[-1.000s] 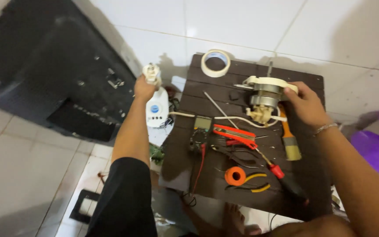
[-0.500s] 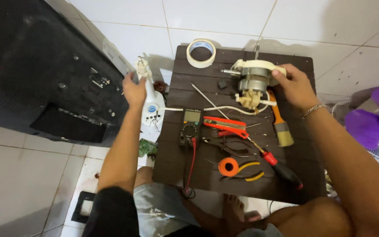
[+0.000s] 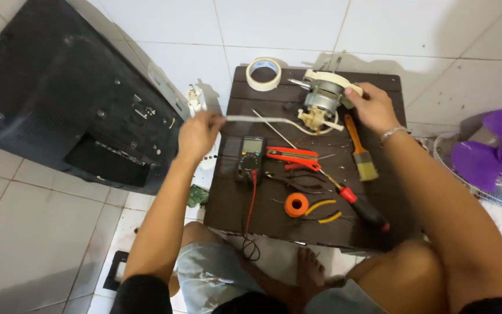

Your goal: Disassembling a fan motor and housing using a screwdriver, pliers, and a brush for cleaning and repair.

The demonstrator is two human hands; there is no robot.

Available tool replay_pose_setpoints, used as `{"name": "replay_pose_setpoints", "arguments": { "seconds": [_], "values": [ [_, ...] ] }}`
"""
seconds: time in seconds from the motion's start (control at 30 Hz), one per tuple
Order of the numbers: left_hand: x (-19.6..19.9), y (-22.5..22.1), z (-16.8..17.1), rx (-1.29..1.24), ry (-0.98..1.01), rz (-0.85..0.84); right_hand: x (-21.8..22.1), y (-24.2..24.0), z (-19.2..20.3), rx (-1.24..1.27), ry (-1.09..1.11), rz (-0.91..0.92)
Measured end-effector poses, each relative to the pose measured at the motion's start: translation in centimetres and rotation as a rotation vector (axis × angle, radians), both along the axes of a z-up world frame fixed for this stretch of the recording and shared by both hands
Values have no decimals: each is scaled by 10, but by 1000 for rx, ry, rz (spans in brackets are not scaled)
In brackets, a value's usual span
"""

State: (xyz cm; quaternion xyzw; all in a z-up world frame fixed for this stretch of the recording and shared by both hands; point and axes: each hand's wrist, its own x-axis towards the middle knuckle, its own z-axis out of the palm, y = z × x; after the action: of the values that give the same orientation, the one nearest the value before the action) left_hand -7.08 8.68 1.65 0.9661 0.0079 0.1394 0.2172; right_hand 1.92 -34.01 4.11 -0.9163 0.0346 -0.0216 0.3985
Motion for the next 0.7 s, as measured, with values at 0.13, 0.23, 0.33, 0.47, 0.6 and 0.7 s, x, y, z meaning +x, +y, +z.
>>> {"name": "replay_pose_setpoints", "arguments": {
  "seconds": [0.13,0.23,0.33,0.47,0.6,0.7],
  "values": [
    [36,-31,55,-109,-210,-28,-6,2,10,-7,-28,5],
    [69,-73,81,-330,-354,-113,-7,5,15,-13,-23,9],
    [98,-127,101,-655,-289,-259,-15,14,34,-37,48,39],
    [135,-190,112,-942,-288,-422,-14,15,35,15,67,-3],
    [176,-220,101,-1188,-203,-331,-1,6,21,-17,-45,-10],
    [205,-215,73,-1323,-157,-178,3,1,13,-18,-127,-76]
  ]
}}
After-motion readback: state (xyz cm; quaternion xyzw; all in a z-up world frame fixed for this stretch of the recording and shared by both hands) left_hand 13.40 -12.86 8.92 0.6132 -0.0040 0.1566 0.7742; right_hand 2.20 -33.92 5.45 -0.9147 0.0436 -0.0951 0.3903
